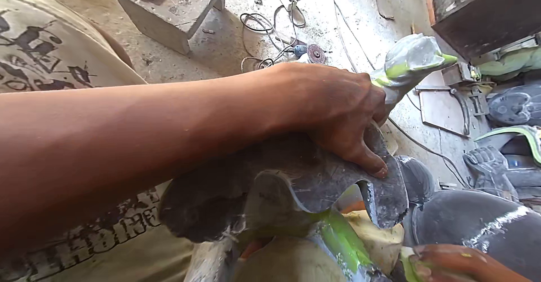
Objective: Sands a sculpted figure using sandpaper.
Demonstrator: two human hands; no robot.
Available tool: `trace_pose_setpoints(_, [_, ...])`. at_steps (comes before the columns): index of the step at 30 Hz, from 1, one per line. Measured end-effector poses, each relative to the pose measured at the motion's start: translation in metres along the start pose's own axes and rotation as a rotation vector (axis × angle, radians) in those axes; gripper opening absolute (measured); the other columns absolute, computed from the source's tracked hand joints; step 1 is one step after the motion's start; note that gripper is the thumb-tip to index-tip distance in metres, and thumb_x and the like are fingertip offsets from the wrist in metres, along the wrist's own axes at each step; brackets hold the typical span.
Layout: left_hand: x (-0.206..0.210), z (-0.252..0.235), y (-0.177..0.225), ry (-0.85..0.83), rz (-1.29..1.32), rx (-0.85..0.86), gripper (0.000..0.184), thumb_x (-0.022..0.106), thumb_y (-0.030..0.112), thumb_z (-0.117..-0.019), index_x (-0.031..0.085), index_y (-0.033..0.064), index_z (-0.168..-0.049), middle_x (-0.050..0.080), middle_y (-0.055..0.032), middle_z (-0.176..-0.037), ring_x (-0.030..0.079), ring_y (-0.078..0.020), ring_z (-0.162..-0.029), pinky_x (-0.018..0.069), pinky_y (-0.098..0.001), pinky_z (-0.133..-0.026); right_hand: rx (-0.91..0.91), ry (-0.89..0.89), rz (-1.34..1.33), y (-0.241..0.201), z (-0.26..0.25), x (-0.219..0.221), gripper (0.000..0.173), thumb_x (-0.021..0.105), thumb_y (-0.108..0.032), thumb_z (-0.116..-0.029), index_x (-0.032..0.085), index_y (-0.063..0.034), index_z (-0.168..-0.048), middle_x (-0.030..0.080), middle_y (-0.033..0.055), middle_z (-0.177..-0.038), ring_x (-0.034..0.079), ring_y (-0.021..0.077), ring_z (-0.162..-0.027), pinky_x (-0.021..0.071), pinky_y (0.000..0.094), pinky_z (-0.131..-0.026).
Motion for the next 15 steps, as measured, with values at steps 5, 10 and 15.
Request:
trace_pose_setpoints(5, [0.002,0.011,-0.001,0.045,0.002,0.058,0.060,0.053,0.090,-0.0750,0.067,0.0342,-0.091,0.056,0.0147,-0.075,0.058,-0.0010,-0.067,0.0457,-0.0297,-0.054,-0.107,0.149,-0.133,0.042,-0.016,0.044,0.026,0.055,-0.009,-0.1035,0.073,-0.0066,-0.122,0.073,0.0109,-0.118,0.068,0.0167,-0.115,0.0542,0.0357,-0.104])
trace_pose_setpoints(10, [0.005,0.012,0.008,0.037,-0.009,0.069,0.062,0.052,0.090,-0.0756,0.068,0.0321,-0.091,0.059,0.0121,-0.079,0.061,-0.0044,-0.072,0.0493,-0.0332,-0.057,-0.206,0.174,-0.044,0.053,-0.039,0.075,0.022,0.057,-0.017,-0.1027,0.076,-0.0122,-0.113,0.076,0.0080,-0.110,0.069,0.0113,-0.109,0.0559,0.0283,-0.096])
trace_pose_setpoints(15, [0.004,0.014,0.013,-0.001,-0.009,0.024,0.063,0.053,0.090,-0.0746,0.068,0.0325,-0.096,0.059,0.0109,-0.083,0.061,-0.0063,-0.074,0.0499,-0.0353,-0.058,-0.132,0.059,0.075,0.039,-0.055,0.084,0.040,0.051,-0.014,-0.1029,0.068,-0.0283,-0.137,0.072,0.0046,-0.130,0.067,0.0199,-0.123,0.0531,0.0439,-0.104])
Point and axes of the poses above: each hand's wrist, its own z-axis away from the middle knuckle, its own x-axis out of the palm, y = z × x, the point moved 2 cm from there along -z, towards the middle knuckle
